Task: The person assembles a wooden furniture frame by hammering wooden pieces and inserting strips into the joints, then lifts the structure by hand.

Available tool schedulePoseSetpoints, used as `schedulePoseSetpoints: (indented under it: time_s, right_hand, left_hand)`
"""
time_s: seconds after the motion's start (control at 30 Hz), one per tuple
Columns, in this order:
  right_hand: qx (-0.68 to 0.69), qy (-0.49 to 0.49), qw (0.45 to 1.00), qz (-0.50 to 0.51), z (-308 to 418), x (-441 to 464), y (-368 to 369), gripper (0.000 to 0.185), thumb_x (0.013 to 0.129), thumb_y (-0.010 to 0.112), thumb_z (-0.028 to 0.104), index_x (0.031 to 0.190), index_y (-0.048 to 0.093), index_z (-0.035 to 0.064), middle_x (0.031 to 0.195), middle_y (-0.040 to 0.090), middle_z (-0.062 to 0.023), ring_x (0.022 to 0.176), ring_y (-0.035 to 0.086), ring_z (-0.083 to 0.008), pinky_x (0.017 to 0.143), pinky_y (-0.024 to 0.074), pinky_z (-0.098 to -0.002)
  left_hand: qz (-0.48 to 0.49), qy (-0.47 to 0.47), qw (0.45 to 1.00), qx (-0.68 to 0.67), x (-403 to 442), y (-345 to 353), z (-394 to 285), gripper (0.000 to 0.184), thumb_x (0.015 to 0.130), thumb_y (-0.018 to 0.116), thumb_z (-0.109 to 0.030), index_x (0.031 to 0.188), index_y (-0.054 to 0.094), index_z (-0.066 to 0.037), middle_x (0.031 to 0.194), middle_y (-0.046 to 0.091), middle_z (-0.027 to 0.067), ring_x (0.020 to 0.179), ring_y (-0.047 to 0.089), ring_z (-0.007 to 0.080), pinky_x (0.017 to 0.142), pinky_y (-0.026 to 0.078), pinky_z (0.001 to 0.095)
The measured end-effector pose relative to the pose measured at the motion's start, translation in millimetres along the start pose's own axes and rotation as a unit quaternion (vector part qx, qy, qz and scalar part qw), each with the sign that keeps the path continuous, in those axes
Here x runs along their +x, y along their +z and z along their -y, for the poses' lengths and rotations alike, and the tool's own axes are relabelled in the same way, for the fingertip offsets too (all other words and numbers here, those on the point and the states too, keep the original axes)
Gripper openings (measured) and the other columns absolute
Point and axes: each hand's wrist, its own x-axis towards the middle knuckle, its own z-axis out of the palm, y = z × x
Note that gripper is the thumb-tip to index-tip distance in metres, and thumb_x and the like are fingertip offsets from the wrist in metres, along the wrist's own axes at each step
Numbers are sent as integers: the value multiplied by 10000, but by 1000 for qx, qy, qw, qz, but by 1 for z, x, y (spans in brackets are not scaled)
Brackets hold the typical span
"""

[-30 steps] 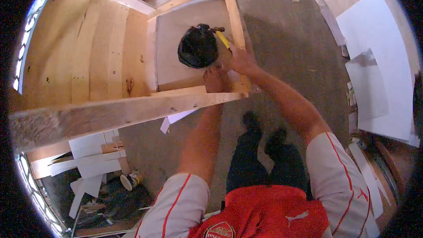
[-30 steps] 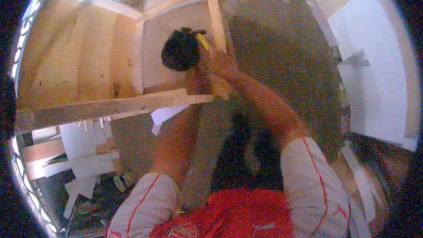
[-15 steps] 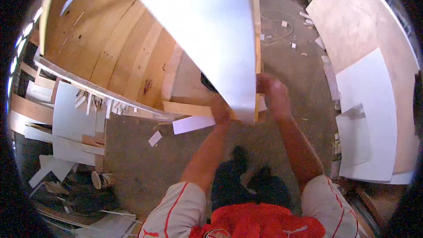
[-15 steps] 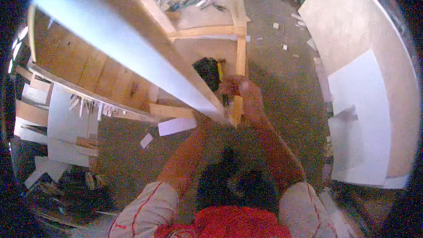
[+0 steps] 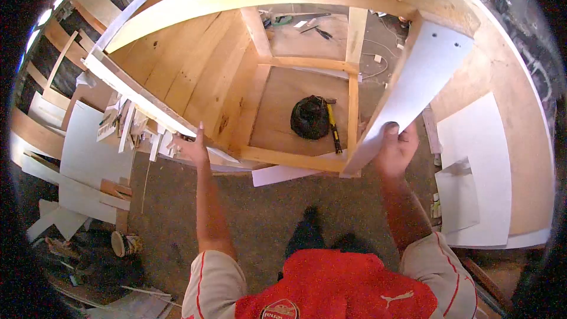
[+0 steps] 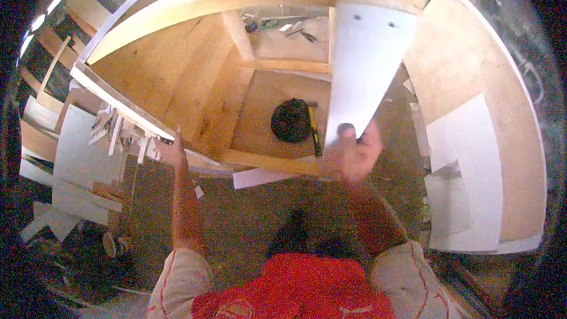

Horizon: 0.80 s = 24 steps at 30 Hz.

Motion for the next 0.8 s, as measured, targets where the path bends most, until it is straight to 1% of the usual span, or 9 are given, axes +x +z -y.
schedulePoseSetpoints:
  time_s: [0.07, 0.17, 0.27, 0.37, 0.47, 0.53, 0.6, 0.73, 0.8]
  right_hand:
    - [-27, -11, 999, 23, -4, 3, -3, 378, 995, 575, 318, 1100, 526, -42, 896, 661, -145, 773, 672, -243, 697, 557, -379]
    - [-44, 6, 998, 40, 1, 9, -8, 367, 1002, 562, 303, 1121, 513, -42, 924, 651, -149, 787, 670, -251, 707, 564, -401]
    - [6, 62, 998, -2, 12, 22, 0, 379, 978, 603, 310, 1162, 587, -21, 906, 609, 11, 759, 513, -82, 658, 432, -273]
    - [5, 51, 999, -15, 11, 44, 1, 386, 978, 610, 331, 1153, 595, -13, 893, 598, 25, 754, 507, -72, 649, 426, -265]
    - [-10, 61, 998, 15, -2, 68, -15, 391, 976, 615, 345, 1166, 602, 3, 888, 590, 32, 755, 502, -66, 652, 426, -263]
    - [0, 27, 999, 18, -4, 86, -6, 392, 978, 615, 354, 1193, 607, 26, 812, 560, 59, 675, 479, -39, 580, 398, -236]
    - [-19, 31, 999, 27, -1, 111, -11, 382, 982, 608, 349, 1195, 612, 32, 782, 554, 65, 620, 452, -26, 533, 369, -219]
    - [-98, 38, 994, 33, -18, 165, -29, 354, 996, 583, 329, 1170, 628, 24, 756, 549, 68, 563, 405, -8, 485, 325, -199]
    - [-104, 29, 993, 42, -28, 188, -34, 325, 1014, 551, 299, 1125, 625, 3, 765, 555, 30, 613, 467, -47, 516, 400, -253]
  left_hand:
    - [31, 20, 999, 22, 14, -5, 24, 852, 738, 881, -157, 1355, 338, 68, 1315, 466, 244, 1152, 513, 291, 1020, 420, 401]
    - [29, -17, 995, 91, -6, -15, -38, 826, 718, 890, -139, 1336, 383, 72, 1193, 555, 212, 1072, 549, 273, 955, 447, 390]
    - [-4, -9, 999, 46, 8, -10, -13, 881, 693, 901, -126, 1360, 358, 64, 1223, 534, 196, 1090, 541, 276, 953, 449, 390]
    - [-14, -35, 998, 53, 1, -5, -6, 914, 671, 916, -124, 1357, 338, 51, 1258, 491, 198, 1087, 526, 278, 940, 460, 391]
    - [-39, 29, 999, -23, -5, 7, 14, 885, 650, 934, -133, 1309, 369, 39, 1213, 504, 187, 1069, 526, 281, 932, 465, 403]
    - [-74, 12, 995, 59, -20, 16, -18, 864, 634, 947, -151, 1267, 391, 41, 1185, 509, 177, 1064, 524, 283, 927, 467, 411]
    - [-85, 19, 996, 8, -25, 22, -9, 865, 640, 946, -170, 1270, 395, 46, 1181, 510, 179, 1062, 522, 285, 925, 468, 411]
    - [-129, -2, 984, 123, -62, 70, -18, 864, 668, 934, -236, 1271, 397, 73, 1160, 510, 196, 1061, 519, 302, 947, 462, 433]
    - [-120, -11, 988, 92, -66, 80, -32, 879, 661, 938, -245, 1264, 392, 88, 1160, 512, 201, 1061, 523, 304, 947, 464, 432]
